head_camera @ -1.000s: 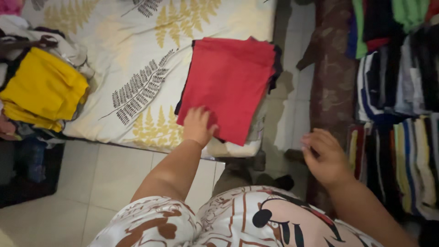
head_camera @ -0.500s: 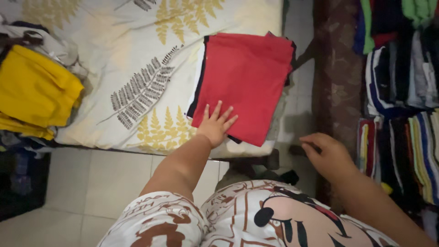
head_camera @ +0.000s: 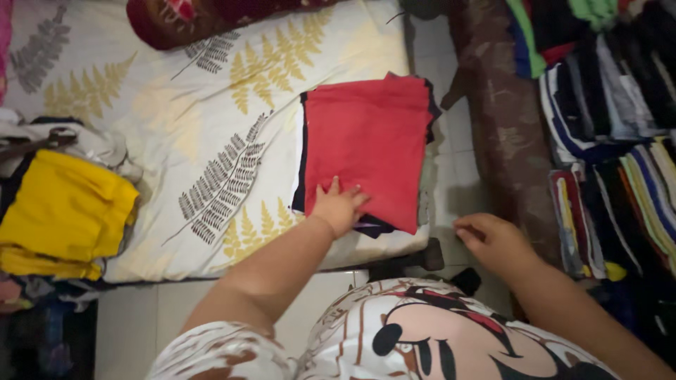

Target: The person folds various garments, including t-shirts and pants, and stacks them on a bed. The person handles each item individually, folding it neatly before placing it on the growing pile.

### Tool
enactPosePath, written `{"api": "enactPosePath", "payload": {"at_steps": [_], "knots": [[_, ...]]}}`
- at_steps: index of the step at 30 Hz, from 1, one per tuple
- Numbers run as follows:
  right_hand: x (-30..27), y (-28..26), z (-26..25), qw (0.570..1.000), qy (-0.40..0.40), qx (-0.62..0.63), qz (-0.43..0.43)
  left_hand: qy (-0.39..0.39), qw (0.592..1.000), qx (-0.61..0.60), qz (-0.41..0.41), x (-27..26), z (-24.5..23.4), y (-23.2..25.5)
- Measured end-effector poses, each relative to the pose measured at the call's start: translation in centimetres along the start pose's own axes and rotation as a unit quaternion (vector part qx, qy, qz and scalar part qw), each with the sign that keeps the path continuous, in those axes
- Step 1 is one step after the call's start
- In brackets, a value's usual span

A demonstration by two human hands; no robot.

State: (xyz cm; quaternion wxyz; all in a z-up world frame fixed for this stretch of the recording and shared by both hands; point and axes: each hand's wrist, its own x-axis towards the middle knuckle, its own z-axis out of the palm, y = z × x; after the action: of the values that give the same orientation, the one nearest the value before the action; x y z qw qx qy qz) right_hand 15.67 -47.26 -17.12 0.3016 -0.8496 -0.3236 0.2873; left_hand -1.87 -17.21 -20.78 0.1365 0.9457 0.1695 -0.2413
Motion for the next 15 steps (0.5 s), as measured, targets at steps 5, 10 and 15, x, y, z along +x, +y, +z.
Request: {"api": "enactPosePath", "payload": {"at_steps": [5,10,15], "knots": [[-0.1,1.2,0.1,0.997,0.017,0.061,0.039,-0.006,0.974,-0.220,0.060,3.1,-7.1,-3.3],[0.2,2.8,-0.2,0.992,0.014,0.105,0.076,0.072,0.981,-0.153,0.098,5.9,-20.1,-3.7],[1.0,4.4,0.3,0.983,0.037,0.180,0.027,0.030,0.935,-0.350,0.043,3.6,-31.6,0.4]]}}
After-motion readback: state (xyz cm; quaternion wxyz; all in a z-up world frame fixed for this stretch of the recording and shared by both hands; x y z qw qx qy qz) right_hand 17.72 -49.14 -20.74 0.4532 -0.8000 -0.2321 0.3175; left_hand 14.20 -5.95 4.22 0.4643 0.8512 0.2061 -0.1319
